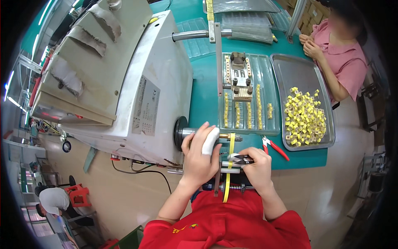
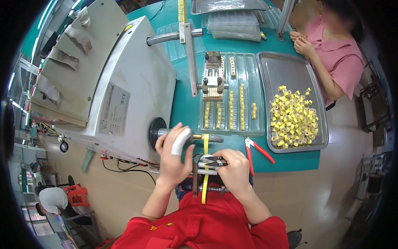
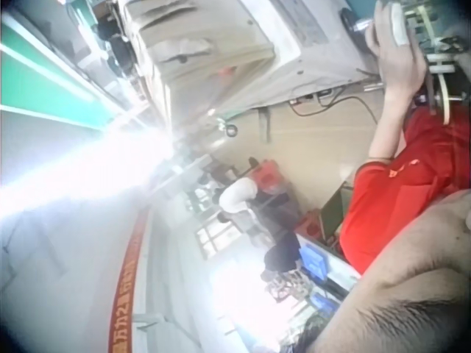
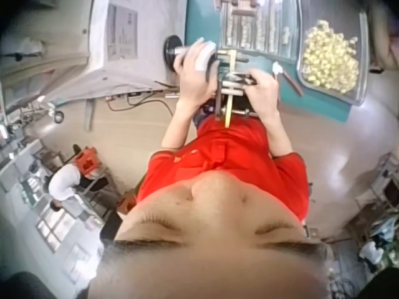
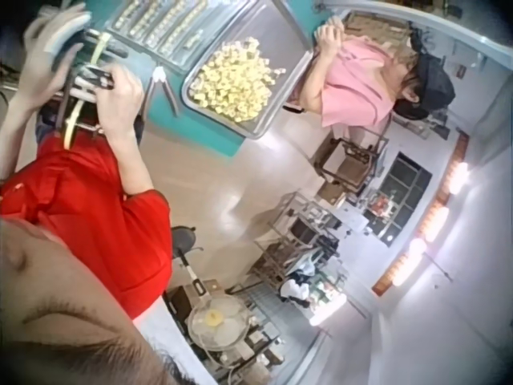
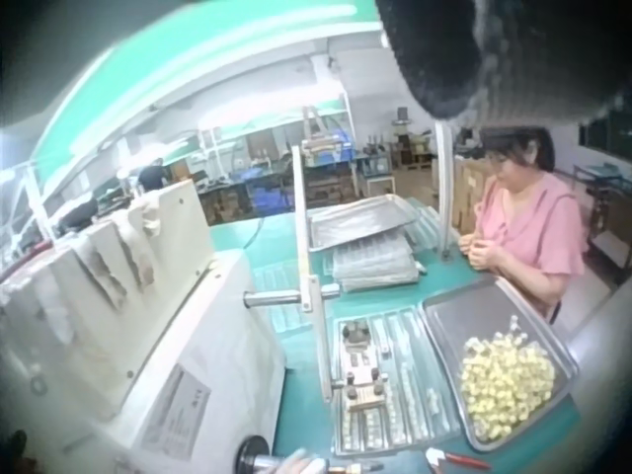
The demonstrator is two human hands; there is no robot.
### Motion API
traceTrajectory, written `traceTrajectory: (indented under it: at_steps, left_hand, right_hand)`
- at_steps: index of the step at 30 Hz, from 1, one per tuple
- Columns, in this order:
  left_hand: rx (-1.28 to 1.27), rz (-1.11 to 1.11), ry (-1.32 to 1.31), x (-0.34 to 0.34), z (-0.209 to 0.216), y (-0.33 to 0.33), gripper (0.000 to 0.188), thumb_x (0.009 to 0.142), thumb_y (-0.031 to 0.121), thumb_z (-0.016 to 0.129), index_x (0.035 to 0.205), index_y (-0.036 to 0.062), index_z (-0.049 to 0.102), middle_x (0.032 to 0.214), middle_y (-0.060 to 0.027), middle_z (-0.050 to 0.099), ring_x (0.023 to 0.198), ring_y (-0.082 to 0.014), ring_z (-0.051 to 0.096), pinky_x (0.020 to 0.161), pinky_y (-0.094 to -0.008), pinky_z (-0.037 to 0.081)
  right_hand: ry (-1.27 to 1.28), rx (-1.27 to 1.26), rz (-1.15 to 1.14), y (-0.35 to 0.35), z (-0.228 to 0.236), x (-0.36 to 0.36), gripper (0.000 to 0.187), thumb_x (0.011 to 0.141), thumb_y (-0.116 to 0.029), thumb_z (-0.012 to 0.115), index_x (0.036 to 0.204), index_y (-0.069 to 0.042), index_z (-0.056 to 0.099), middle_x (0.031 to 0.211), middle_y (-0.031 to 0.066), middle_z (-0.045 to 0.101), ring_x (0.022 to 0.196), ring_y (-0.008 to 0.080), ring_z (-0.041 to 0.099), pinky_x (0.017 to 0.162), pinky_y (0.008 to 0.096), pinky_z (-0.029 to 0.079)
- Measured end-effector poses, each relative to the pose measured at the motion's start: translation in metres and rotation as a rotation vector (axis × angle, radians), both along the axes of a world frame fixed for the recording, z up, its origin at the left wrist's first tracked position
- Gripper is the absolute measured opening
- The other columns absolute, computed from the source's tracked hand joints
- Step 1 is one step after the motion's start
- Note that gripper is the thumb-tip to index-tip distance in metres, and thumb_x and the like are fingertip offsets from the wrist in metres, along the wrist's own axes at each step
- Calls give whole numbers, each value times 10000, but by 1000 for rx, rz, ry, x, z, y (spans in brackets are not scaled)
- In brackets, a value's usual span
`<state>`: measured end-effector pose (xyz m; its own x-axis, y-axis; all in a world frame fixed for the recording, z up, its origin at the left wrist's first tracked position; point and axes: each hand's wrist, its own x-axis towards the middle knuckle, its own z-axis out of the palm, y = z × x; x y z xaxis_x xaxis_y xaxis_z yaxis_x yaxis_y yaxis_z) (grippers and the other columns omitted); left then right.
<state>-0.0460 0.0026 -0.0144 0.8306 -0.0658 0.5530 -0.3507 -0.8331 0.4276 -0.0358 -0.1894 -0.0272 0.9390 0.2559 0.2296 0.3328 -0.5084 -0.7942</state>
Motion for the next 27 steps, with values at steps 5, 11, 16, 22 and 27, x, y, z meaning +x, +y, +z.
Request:
traceTrajectory:
  at_steps: [5, 11, 16, 22, 27]
  left_hand:
    - [65, -44, 70, 13, -6, 1, 483, 846, 99, 732, 1297, 17, 581, 1255, -128, 609, 1213, -304, 563, 1100, -443, 324]
    - [62, -100, 78, 23, 1, 6, 517, 797, 189, 794, 1245, 15, 604, 1135, -107, 631, 1083, -296, 582, 1019, -425, 373]
    - [74, -104, 97, 23, 4, 7, 554, 765, 238, 819, 1225, 14, 609, 1104, -100, 634, 1050, -287, 585, 968, -415, 383]
    - [72, -100, 106, 24, 3, 5, 564, 755, 249, 825, 1222, 16, 610, 1102, -96, 633, 1055, -281, 584, 968, -413, 380]
    - [75, -85, 111, 24, 4, 6, 592, 747, 276, 827, 1239, 29, 611, 1120, -86, 628, 1082, -278, 569, 978, -415, 367]
  right_hand:
    - [-56, 5, -114, -1, 18, 12, 256, 731, -87, 779, 956, -42, 666, 863, 70, 645, 748, 235, 585, 748, 376, 428]
    - [-356, -322, -114, -11, 11, 21, 277, 770, -102, 759, 1027, -51, 668, 876, 50, 610, 865, 260, 574, 794, 397, 406]
    - [-369, -289, -76, -4, 7, 24, 287, 768, -99, 757, 1039, -54, 674, 856, 53, 595, 844, 257, 565, 781, 393, 406]
    - [-384, -259, -71, -3, 6, 29, 283, 773, -90, 748, 1046, -53, 679, 831, 51, 585, 822, 251, 562, 762, 388, 409]
    - [-368, -287, -29, -4, 9, 27, 265, 775, -81, 741, 1034, -53, 694, 826, 44, 591, 822, 239, 565, 763, 381, 413]
